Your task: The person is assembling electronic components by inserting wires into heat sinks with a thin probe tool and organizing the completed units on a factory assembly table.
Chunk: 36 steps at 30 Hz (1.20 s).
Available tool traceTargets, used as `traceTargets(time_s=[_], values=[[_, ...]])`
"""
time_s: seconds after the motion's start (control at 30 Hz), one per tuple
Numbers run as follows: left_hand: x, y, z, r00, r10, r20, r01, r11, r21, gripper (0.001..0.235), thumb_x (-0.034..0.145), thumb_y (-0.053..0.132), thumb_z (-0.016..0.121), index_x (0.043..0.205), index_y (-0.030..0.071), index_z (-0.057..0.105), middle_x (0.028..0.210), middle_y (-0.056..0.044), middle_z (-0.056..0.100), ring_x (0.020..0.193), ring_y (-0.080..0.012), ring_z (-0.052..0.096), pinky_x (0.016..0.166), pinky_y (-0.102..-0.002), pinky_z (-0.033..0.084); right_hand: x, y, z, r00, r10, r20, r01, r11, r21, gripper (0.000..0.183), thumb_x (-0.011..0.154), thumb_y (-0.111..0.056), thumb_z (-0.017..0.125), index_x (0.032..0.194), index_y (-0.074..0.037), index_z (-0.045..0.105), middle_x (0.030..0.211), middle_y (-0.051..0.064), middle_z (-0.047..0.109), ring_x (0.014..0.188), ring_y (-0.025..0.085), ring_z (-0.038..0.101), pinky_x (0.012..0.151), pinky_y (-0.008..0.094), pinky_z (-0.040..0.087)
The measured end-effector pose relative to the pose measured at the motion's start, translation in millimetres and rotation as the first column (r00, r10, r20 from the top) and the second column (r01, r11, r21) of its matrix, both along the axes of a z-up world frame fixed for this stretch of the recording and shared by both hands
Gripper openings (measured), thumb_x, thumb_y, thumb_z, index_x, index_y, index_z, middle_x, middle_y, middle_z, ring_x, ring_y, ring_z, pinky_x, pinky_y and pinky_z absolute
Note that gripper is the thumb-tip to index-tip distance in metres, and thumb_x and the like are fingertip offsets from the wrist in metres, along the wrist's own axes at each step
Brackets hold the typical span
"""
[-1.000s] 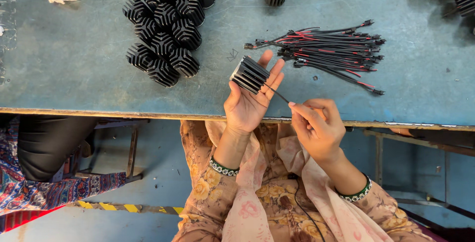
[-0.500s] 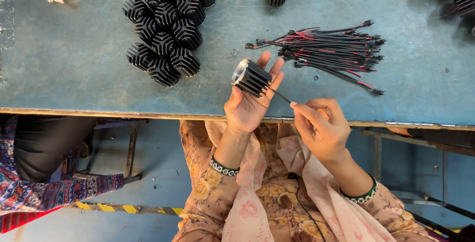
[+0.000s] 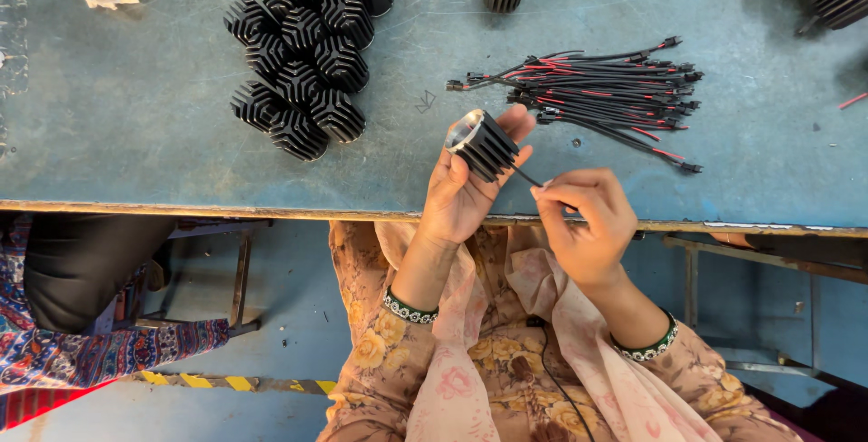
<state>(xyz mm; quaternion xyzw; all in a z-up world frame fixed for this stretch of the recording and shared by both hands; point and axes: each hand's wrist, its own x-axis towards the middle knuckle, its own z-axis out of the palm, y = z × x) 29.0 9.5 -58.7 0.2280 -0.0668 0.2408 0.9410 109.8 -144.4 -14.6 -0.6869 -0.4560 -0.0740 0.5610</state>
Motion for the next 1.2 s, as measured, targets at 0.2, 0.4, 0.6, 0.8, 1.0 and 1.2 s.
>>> traceTargets(time_s=[0.2,0.4,0.6,0.8,1.0,1.2], values=[[0,-1,0,1.0,0.009,0.0,-0.009,1.0,0.027,0.062,0.1,0.04,0.074,0.151,0.017,0.048,0.165,-0.025,0.037,0.15,-0.0458,0.043,0.124,-0.053,0.043,-2,3,2,0.999,-0.033,0.019,0.034,0.999,-0.037,0.019,0.092,0.002,0.081,0.102,-0.004,0.067,0.097,0.007,0.067,0.07,0.013,0.057,0.06,0.023,0.045],[-1,-2,-1,0.999,-0.021,-0.032,0.023,0.997,0.069,0.058,0.101,0.037,0.074,0.148,0.019,0.046,0.162,-0.025,0.039,0.136,-0.0445,0.056,0.116,-0.05,0.049,1,9,-7,0.952,0.064,-0.3,-0.051,0.997,0.049,0.02,0.095,0.001,0.078,0.107,-0.002,0.062,0.104,0.007,0.066,0.073,0.008,0.06,0.062,0.023,0.047],[-1,-3,-10,0.998,0.052,-0.048,-0.046,0.993,0.105,0.052,0.104,0.031,0.074,0.146,0.016,0.047,0.161,-0.026,0.042,0.13,-0.0375,0.059,0.113,-0.048,0.049,1,15,-14,0.909,0.205,-0.362,-0.155,0.974,0.163,0.024,0.1,0.001,0.07,0.117,0.001,0.054,0.114,0.009,0.057,0.088,0.009,0.058,0.077,0.022,0.049],[2,0,-12,0.994,0.105,-0.022,-0.106,0.994,-0.01,0.058,0.101,0.031,0.074,0.151,0.016,0.046,0.162,-0.023,0.042,0.134,-0.0411,0.06,0.119,-0.053,0.048,8,-10,-10,0.939,0.077,-0.334,-0.124,0.985,-0.121,0.017,0.102,-0.006,0.065,0.115,0.004,0.063,0.094,0.01,0.073,0.075,0.01,0.069,0.068,0.022,0.055],[4,-4,0,0.997,0.058,-0.053,-0.048,0.985,0.169,0.051,0.102,0.029,0.074,0.142,0.014,0.046,0.158,-0.025,0.045,0.132,-0.0435,0.061,0.114,-0.054,0.051,7,-10,-9,0.956,0.0,-0.293,-0.062,0.977,-0.203,0.014,0.101,-0.011,0.067,0.104,0.0,0.073,0.078,0.007,0.075,0.058,0.01,0.068,0.054,0.022,0.052],[6,-10,1,0.981,0.166,-0.106,-0.127,0.944,0.304,0.055,0.1,0.021,0.076,0.142,0.01,0.042,0.152,-0.026,0.051,0.124,-0.038,0.066,0.109,-0.051,0.055,31,5,-4,0.966,0.058,-0.251,-0.137,0.941,-0.31,0.022,0.094,-0.017,0.075,0.108,-0.001,0.073,0.08,0.007,0.074,0.065,0.013,0.071,0.058,0.026,0.053]])
